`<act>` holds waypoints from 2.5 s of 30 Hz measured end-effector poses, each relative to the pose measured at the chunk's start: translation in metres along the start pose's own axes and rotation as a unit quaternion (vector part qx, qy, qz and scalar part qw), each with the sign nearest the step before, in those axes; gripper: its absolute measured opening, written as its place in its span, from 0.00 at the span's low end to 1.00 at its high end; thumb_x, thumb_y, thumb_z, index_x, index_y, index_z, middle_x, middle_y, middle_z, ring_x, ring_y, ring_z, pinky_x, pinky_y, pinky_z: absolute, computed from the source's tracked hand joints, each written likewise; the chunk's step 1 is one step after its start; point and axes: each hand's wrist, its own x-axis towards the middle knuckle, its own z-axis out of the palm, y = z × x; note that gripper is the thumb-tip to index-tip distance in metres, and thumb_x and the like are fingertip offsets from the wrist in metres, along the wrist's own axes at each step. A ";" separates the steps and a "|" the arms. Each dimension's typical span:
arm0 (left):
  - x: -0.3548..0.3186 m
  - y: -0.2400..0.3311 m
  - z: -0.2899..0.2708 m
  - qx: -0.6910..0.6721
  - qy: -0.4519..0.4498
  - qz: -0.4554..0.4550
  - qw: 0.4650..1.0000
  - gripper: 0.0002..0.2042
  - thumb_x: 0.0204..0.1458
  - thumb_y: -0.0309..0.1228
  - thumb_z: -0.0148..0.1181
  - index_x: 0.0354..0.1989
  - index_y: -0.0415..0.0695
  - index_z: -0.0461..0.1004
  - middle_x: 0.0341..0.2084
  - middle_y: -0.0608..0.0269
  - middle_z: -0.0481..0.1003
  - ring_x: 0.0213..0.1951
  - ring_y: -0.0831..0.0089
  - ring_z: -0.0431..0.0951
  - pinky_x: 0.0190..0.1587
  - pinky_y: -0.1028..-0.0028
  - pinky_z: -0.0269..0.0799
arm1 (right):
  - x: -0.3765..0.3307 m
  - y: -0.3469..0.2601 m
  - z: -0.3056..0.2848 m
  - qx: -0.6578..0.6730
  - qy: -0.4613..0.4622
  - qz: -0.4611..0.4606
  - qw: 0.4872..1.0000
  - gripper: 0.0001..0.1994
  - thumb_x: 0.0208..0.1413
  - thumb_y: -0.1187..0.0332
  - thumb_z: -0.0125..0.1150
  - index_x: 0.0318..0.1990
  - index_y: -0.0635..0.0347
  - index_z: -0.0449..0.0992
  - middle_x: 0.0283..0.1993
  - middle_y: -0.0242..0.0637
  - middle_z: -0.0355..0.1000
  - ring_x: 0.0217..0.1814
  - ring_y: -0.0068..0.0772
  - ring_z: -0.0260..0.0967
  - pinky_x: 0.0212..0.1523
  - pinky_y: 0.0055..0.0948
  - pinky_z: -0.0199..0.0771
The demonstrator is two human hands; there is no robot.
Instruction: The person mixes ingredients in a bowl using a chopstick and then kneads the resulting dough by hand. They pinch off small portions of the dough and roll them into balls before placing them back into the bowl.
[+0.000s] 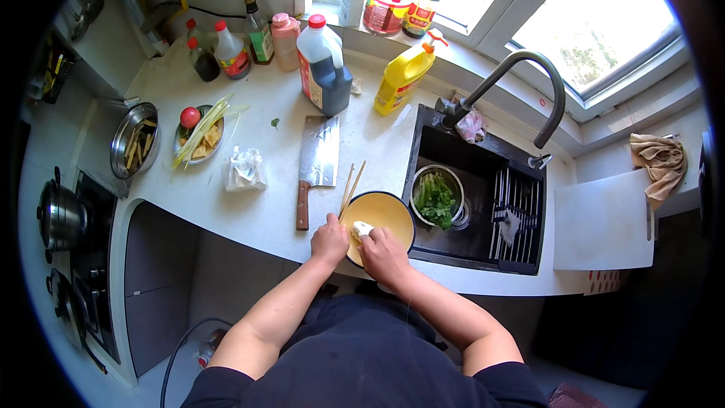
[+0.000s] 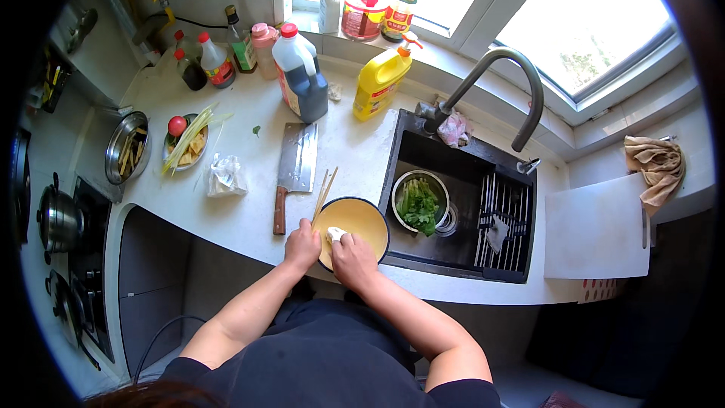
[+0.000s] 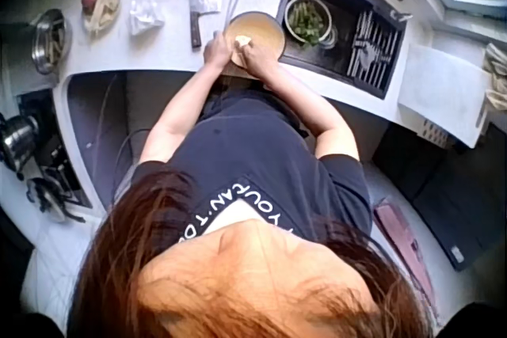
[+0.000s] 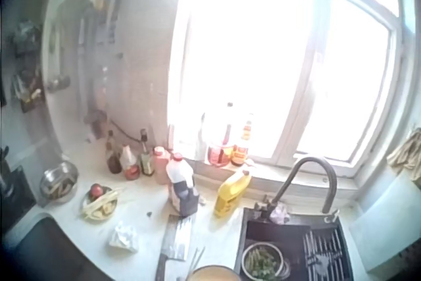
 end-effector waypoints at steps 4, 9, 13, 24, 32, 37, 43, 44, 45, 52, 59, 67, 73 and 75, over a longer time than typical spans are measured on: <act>0.000 0.004 -0.004 0.009 -0.016 -0.008 1.000 0.12 0.52 0.34 0.49 0.36 0.37 0.59 0.22 0.41 0.74 0.28 0.43 0.75 0.31 0.51 0.70 | 0.011 0.019 -0.004 0.022 -0.038 0.030 0.999 0.08 0.49 0.68 0.51 0.27 0.65 0.70 0.24 0.50 0.66 0.31 0.52 0.66 0.34 0.43 0.67; 0.001 0.004 -0.005 0.003 -0.026 -0.007 1.000 0.12 0.52 0.34 0.49 0.36 0.37 0.59 0.22 0.42 0.74 0.27 0.43 0.75 0.31 0.52 0.70 | 0.011 0.055 0.036 0.046 -0.199 0.093 0.975 0.14 0.51 0.64 0.45 0.26 0.67 0.71 0.30 0.56 0.71 0.32 0.54 0.70 0.36 0.48 0.68; 0.001 0.004 -0.005 0.001 -0.031 -0.004 0.999 0.12 0.52 0.34 0.48 0.36 0.37 0.59 0.21 0.41 0.73 0.27 0.43 0.75 0.31 0.51 0.70 | 0.020 0.043 0.046 -0.063 -0.199 0.089 0.974 0.14 0.51 0.66 0.43 0.27 0.64 0.75 0.31 0.50 0.74 0.34 0.47 0.73 0.37 0.42 0.72; 0.008 0.002 -0.007 0.009 -0.028 0.017 0.999 0.12 0.52 0.34 0.49 0.36 0.38 0.59 0.21 0.41 0.73 0.26 0.43 0.75 0.30 0.51 0.70 | 0.017 0.063 0.000 0.296 -0.086 0.226 0.924 0.15 0.49 0.64 0.43 0.31 0.65 0.74 0.31 0.53 0.71 0.36 0.51 0.69 0.39 0.42 0.67; 0.008 0.002 -0.006 0.020 -0.041 0.025 0.999 0.12 0.52 0.33 0.48 0.36 0.38 0.59 0.20 0.42 0.73 0.26 0.43 0.75 0.30 0.51 0.70 | 0.053 0.039 0.046 0.000 -0.186 0.100 0.977 0.17 0.52 0.59 0.44 0.26 0.64 0.74 0.30 0.54 0.71 0.34 0.54 0.69 0.36 0.45 0.70; 0.011 0.002 -0.006 0.022 -0.036 0.022 0.999 0.12 0.52 0.34 0.48 0.36 0.38 0.60 0.20 0.42 0.74 0.26 0.44 0.75 0.30 0.51 0.70 | 0.055 0.039 0.043 -0.021 -0.184 0.116 0.976 0.17 0.52 0.60 0.44 0.28 0.64 0.75 0.32 0.53 0.72 0.36 0.52 0.70 0.39 0.43 0.70; 0.013 0.002 -0.009 0.023 -0.039 0.036 0.998 0.11 0.52 0.34 0.48 0.36 0.39 0.60 0.21 0.42 0.74 0.27 0.44 0.75 0.30 0.51 0.71 | 0.039 0.054 -0.007 0.191 -0.096 0.138 0.967 0.14 0.49 0.64 0.45 0.29 0.62 0.75 0.33 0.48 0.73 0.38 0.47 0.70 0.41 0.39 0.69; 0.012 0.002 -0.008 0.022 -0.040 0.036 0.998 0.11 0.52 0.34 0.48 0.36 0.39 0.60 0.21 0.42 0.74 0.27 0.44 0.75 0.30 0.51 0.71 | 0.036 0.051 -0.014 0.106 -0.154 0.147 0.971 0.14 0.49 0.64 0.45 0.28 0.61 0.76 0.33 0.48 0.73 0.37 0.49 0.71 0.40 0.40 0.70; 0.011 0.003 -0.009 0.021 -0.041 0.037 0.998 0.11 0.52 0.34 0.48 0.36 0.39 0.60 0.21 0.42 0.74 0.27 0.44 0.75 0.30 0.51 0.71 | 0.034 0.049 -0.017 0.021 -0.210 0.154 0.965 0.14 0.48 0.64 0.44 0.27 0.60 0.76 0.32 0.48 0.74 0.35 0.50 0.71 0.39 0.42 0.71; 0.011 0.005 -0.012 0.026 -0.039 0.041 0.998 0.11 0.52 0.34 0.49 0.35 0.39 0.60 0.20 0.43 0.74 0.27 0.44 0.75 0.30 0.51 0.70 | 0.020 0.055 0.024 -0.084 -0.304 0.077 0.946 0.15 0.50 0.63 0.43 0.27 0.62 0.76 0.32 0.49 0.74 0.35 0.47 0.73 0.37 0.42 0.73; 0.011 0.003 -0.012 0.039 -0.040 0.045 0.997 0.11 0.52 0.34 0.49 0.36 0.39 0.61 0.21 0.43 0.74 0.27 0.44 0.75 0.31 0.51 0.70 | 0.020 0.042 0.033 -0.086 -0.209 0.165 0.960 0.15 0.49 0.63 0.43 0.25 0.61 0.76 0.30 0.48 0.74 0.32 0.48 0.73 0.35 0.42 0.73; 0.008 0.008 -0.006 0.039 -0.052 0.054 0.996 0.11 0.51 0.34 0.49 0.35 0.38 0.61 0.22 0.41 0.74 0.28 0.43 0.75 0.32 0.51 0.70 | 0.016 0.025 0.028 0.008 -0.158 0.081 0.984 0.15 0.49 0.63 0.44 0.22 0.62 0.74 0.26 0.49 0.73 0.29 0.50 0.71 0.33 0.45 0.71; 0.008 0.006 -0.004 0.047 -0.050 0.058 0.996 0.11 0.51 0.34 0.49 0.35 0.39 0.61 0.22 0.41 0.74 0.27 0.43 0.75 0.31 0.51 0.71 | 0.032 0.026 0.041 -0.032 -0.190 0.167 0.967 0.17 0.50 0.62 0.43 0.25 0.64 0.77 0.30 0.49 0.75 0.33 0.48 0.73 0.37 0.42 0.72; 0.008 0.008 -0.007 0.048 -0.048 0.058 0.996 0.11 0.51 0.34 0.50 0.35 0.39 0.61 0.21 0.41 0.74 0.27 0.44 0.75 0.31 0.51 0.71 | 0.032 0.031 0.045 -0.008 -0.201 0.181 0.963 0.17 0.50 0.62 0.42 0.27 0.63 0.77 0.33 0.49 0.74 0.36 0.48 0.73 0.39 0.41 0.72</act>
